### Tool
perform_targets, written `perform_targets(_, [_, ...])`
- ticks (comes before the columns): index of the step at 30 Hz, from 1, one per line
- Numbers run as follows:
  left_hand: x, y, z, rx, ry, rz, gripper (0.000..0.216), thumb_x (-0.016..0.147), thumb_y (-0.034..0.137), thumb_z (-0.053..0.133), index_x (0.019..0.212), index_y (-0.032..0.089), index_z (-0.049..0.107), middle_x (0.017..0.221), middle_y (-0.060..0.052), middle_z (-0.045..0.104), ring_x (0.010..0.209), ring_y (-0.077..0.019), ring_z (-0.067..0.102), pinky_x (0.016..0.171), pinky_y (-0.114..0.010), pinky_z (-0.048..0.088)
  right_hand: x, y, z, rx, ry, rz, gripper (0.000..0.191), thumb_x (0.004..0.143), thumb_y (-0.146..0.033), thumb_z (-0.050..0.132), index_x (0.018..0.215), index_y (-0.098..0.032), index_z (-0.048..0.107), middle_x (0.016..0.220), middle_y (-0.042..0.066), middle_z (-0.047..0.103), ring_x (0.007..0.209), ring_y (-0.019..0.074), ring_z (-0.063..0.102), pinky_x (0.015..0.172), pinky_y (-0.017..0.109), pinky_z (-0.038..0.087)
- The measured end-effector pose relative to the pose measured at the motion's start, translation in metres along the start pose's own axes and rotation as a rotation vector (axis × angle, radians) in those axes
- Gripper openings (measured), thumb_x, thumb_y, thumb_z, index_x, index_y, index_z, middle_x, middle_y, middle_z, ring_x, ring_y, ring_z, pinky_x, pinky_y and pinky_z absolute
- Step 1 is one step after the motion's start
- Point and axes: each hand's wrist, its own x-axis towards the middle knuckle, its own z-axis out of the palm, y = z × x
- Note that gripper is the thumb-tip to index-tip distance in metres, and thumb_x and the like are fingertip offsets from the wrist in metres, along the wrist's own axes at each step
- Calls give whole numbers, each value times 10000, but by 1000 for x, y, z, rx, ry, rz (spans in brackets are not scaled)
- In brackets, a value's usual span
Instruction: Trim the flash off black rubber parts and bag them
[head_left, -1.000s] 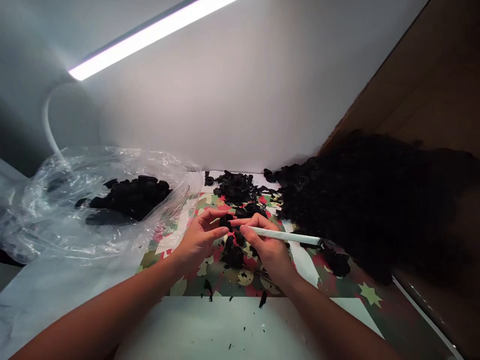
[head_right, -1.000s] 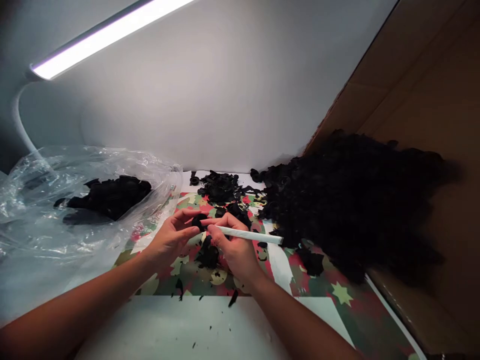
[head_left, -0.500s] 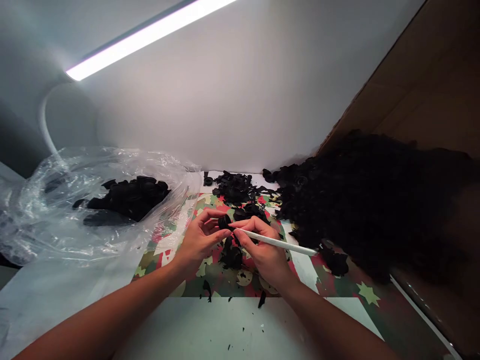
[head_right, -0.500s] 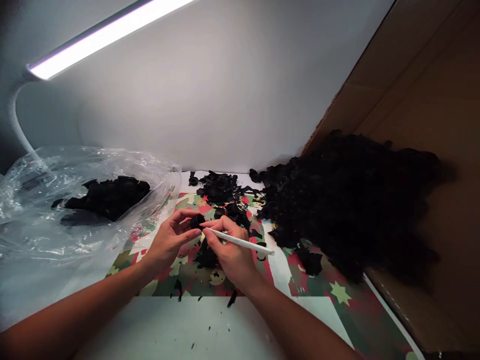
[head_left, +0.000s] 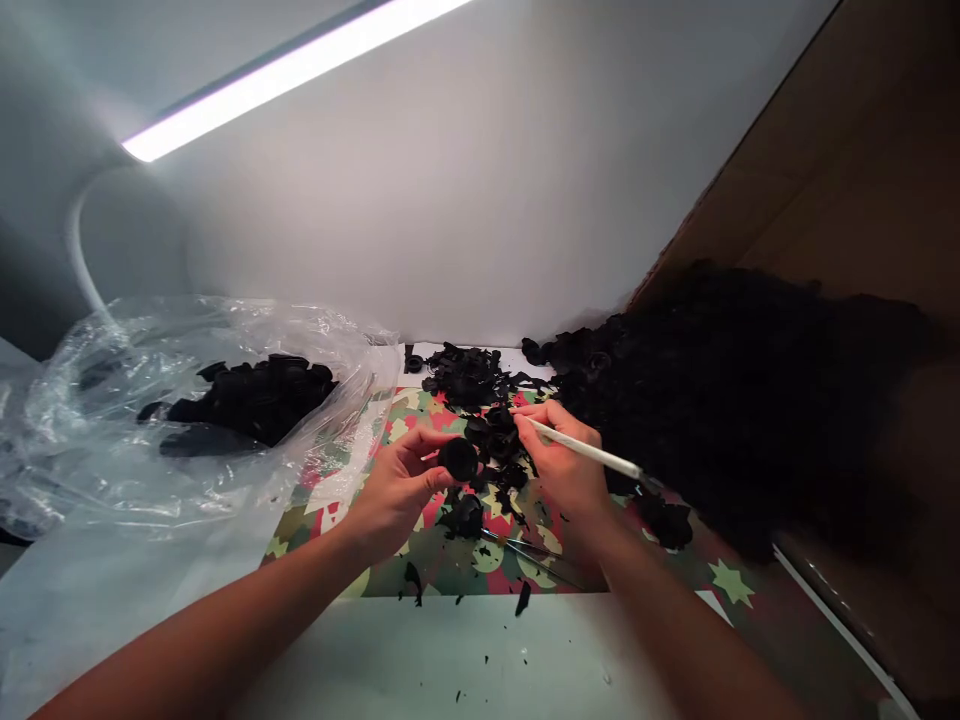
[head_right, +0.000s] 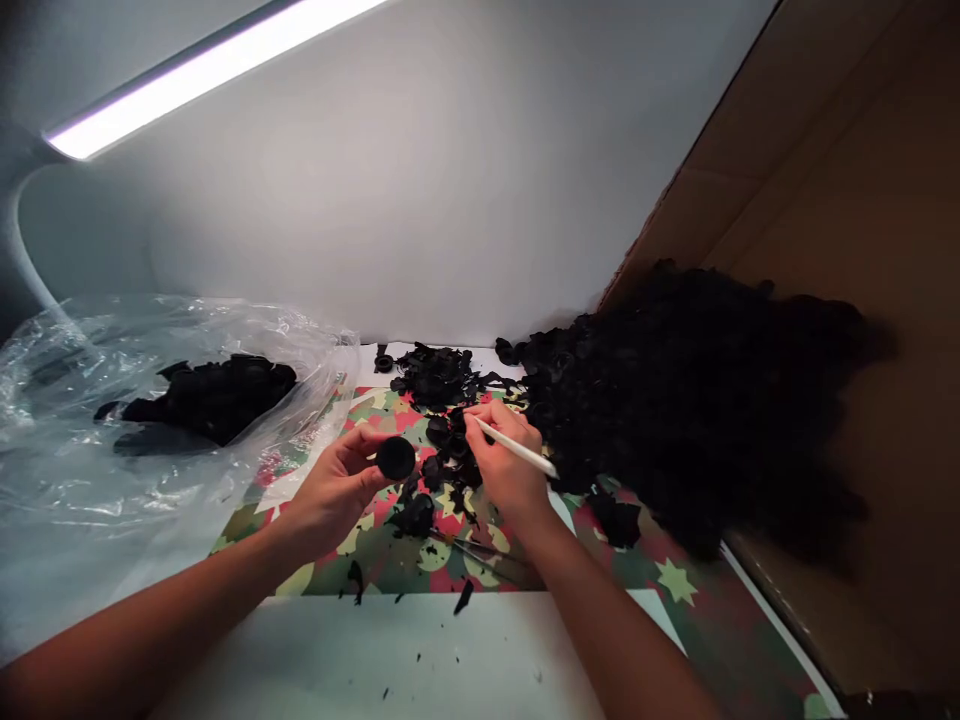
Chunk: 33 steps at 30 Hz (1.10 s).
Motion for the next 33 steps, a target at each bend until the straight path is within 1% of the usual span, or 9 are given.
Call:
perform_targets(3, [2,2,1,-81,-37,-67,333,716,269,915,1001,188,764,997,-54,799,930,-204,768,880,-284,585,2,1,-2,46,-169,73,185,927,-327,597,803,-221,683,808,16,757,731,199,657,695,295,457])
perform_targets(6, [4,2,-2,-140,-46,-87,358,760,294,885,1085,208,761,1098,-72,795,982,-212,767,961,-304,563,-2,-5,1,43,-281,56,161,917,-304,592,821,-222,691,865,17,762,758,190,656,699,285,448])
perform_targets(8, [5,1,-5,-160,-45,-88,370,778,295,872,1121,222,756,1111,-67,795,987,-202,765,981,-295,552,-5,-10,3,50,-321,20,174,908,-291,588,763,-217,651,871,17,741,762,180,642,699,278,442])
perform_targets(13, [6,4,-8,-180,-5,-121,406,799,347,848,1167,204,752,1143,-97,787,1070,-243,744,1045,-333,524,-8,-14,4,9,-364,37,247,919,-329,579,703,-220,528,652,-32,586,606,145,518,564,258,348])
perform_targets(18, [6,4,-9,-163,66,-123,390,851,499,758,1081,185,775,1116,-119,786,1105,-284,729,1098,-415,487,-9,-13,2,45,-420,36,205,969,-365,541,856,-225,640,610,-40,569,559,143,484,521,260,318])
perform_targets(22, [10,-1,-12,63,129,6,265,727,325,888,916,180,773,1089,-98,777,1124,-262,705,1091,-401,485,-10,-12,4,97,-452,34,351,1038,-426,426,1018,-237,722,575,-36,569,519,143,493,519,263,347])
perform_targets(24, [12,-2,-13,230,129,138,431,693,227,903,1093,207,740,1121,-82,750,1165,-258,679,1095,-402,481,-12,-10,7,159,-505,91,404,1047,-479,399,1073,-234,719,560,-36,593,498,143,513,515,254,379])
perform_targets(27, [10,-3,-12,374,80,297,755,732,141,857,1402,293,543,1150,-48,704,1241,-243,634,1142,-419,442,-16,-6,13,282,-591,161,455,1046,-527,379,1105,-219,709,628,-10,674,515,142,552,527,247,430])
perform_targets(33, [3,-7,-9,512,14,390,873,811,104,773,1527,359,343,1201,-31,643,1291,-223,595,1195,-441,401,-21,-2,19,305,-605,125,417,1006,-535,493,981,-199,737,707,-5,659,513,116,485,493,241,363])
